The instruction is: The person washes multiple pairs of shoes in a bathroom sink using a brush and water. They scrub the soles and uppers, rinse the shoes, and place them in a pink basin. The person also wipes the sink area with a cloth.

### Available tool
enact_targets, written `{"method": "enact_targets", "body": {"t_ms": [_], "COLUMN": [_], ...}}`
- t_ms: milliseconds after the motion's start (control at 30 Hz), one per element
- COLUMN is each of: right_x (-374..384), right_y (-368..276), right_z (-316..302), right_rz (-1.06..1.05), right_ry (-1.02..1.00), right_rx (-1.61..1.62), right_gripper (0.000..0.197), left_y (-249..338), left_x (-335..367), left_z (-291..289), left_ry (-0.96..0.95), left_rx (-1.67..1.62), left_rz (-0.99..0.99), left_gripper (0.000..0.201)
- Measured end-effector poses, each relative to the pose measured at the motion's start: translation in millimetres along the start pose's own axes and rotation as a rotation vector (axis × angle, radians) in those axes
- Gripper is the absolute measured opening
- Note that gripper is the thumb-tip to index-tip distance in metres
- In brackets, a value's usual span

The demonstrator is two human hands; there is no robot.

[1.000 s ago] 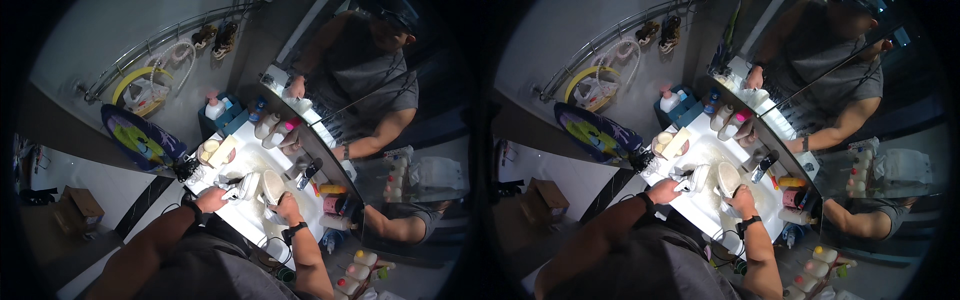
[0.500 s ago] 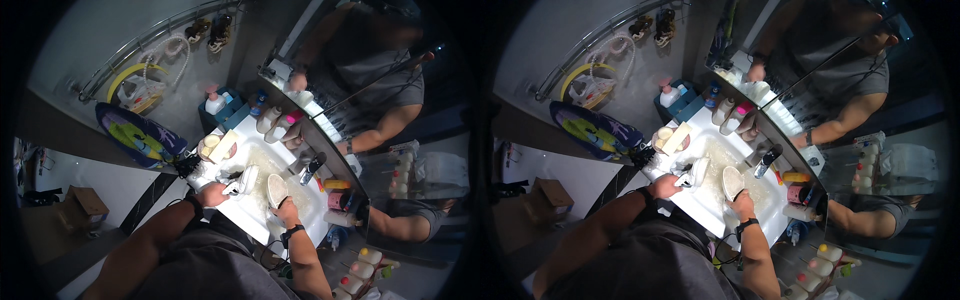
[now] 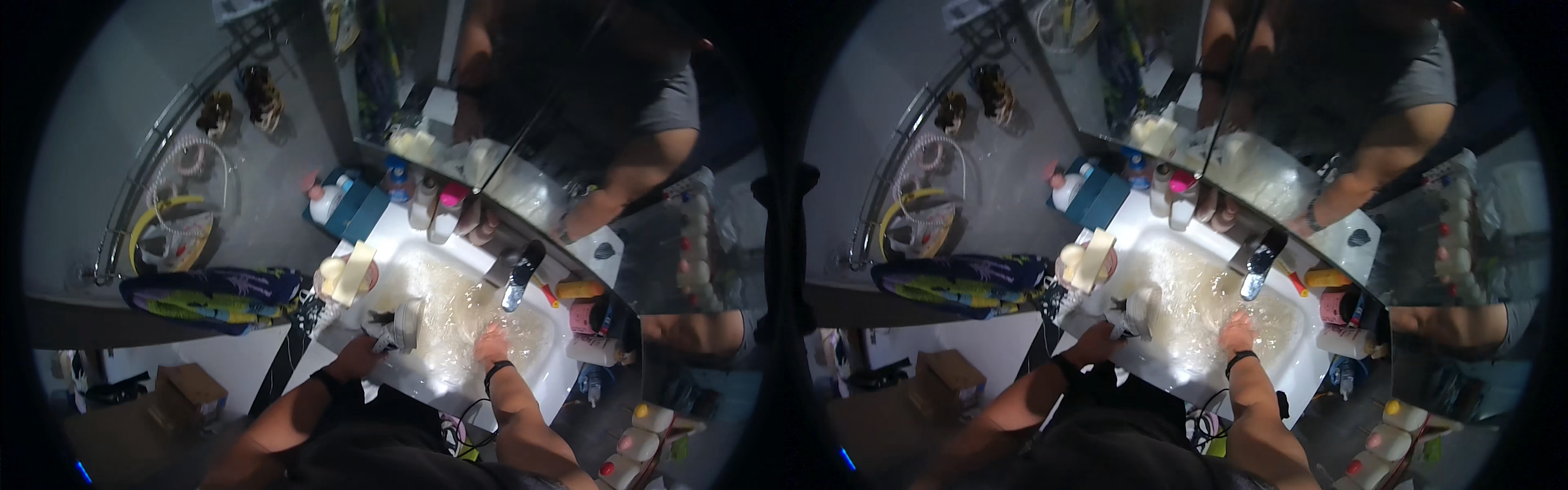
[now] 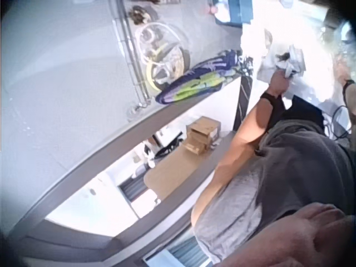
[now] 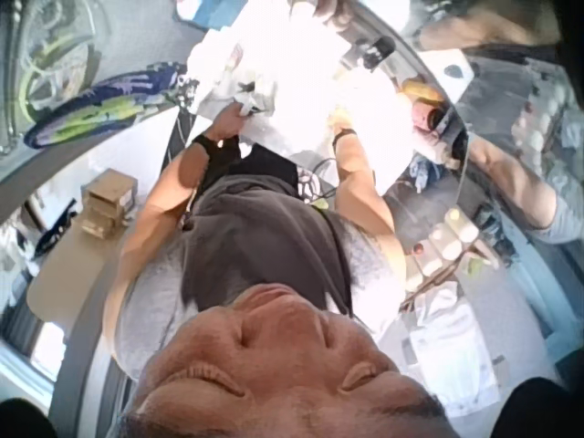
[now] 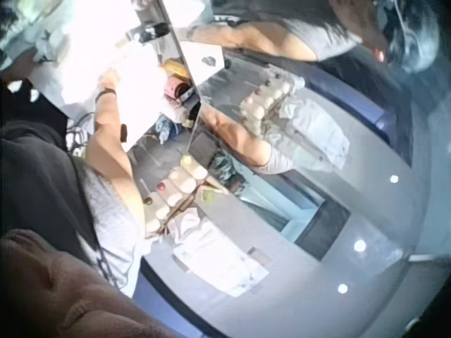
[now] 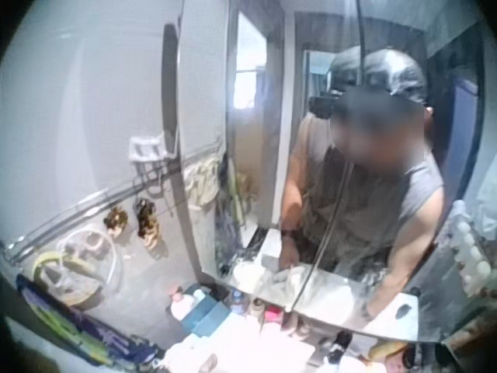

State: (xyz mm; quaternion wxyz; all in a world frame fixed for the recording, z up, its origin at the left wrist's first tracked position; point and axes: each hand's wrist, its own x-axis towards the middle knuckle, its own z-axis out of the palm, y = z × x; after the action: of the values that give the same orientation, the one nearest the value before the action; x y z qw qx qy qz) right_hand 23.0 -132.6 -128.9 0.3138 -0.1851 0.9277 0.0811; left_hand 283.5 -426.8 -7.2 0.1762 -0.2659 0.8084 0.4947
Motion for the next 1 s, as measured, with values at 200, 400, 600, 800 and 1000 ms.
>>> {"method": "enact_targets", "body": {"t_ms": [200, 400, 600, 800, 1000], "right_x": [-47.1, -117.1, -171.0, -210.1, -224.0], "right_y": [-11.8, -6.8, -17.5, -31.6, -39.1], "right_z": [-48.0, -123.5, -169.9, -198.3, -212.8], "right_rz": [0.027, -0.143, -0.266, -0.308, -0.311], "right_ry": [0.011, 0.217, 0.419, 0.570, 0.531], "right_rx": [0.005, 0.035, 0.113, 0.324, 0.729], "right_gripper": [0.078, 0.081, 0.076, 0.095, 0.098], "left_y": [-12.4, -14.9, 13.7, 42.7, 72.8], "left_x": [8.8, 23.6, 45.4, 52.0, 49.2], "left_z": [8.5, 4.5, 3.1, -9.8, -21.8], "left_ry": [-0.068, 0.040, 0.085, 0.026, 0.172], "left_rx": [-0.218, -0.299, -0.521, -0.631, -0.574], "left_rz": [-0.077, 0.177, 0.343, 0.375, 0.463], "left_gripper": [0.039, 0.040, 0.038, 0.039, 0.047]}}
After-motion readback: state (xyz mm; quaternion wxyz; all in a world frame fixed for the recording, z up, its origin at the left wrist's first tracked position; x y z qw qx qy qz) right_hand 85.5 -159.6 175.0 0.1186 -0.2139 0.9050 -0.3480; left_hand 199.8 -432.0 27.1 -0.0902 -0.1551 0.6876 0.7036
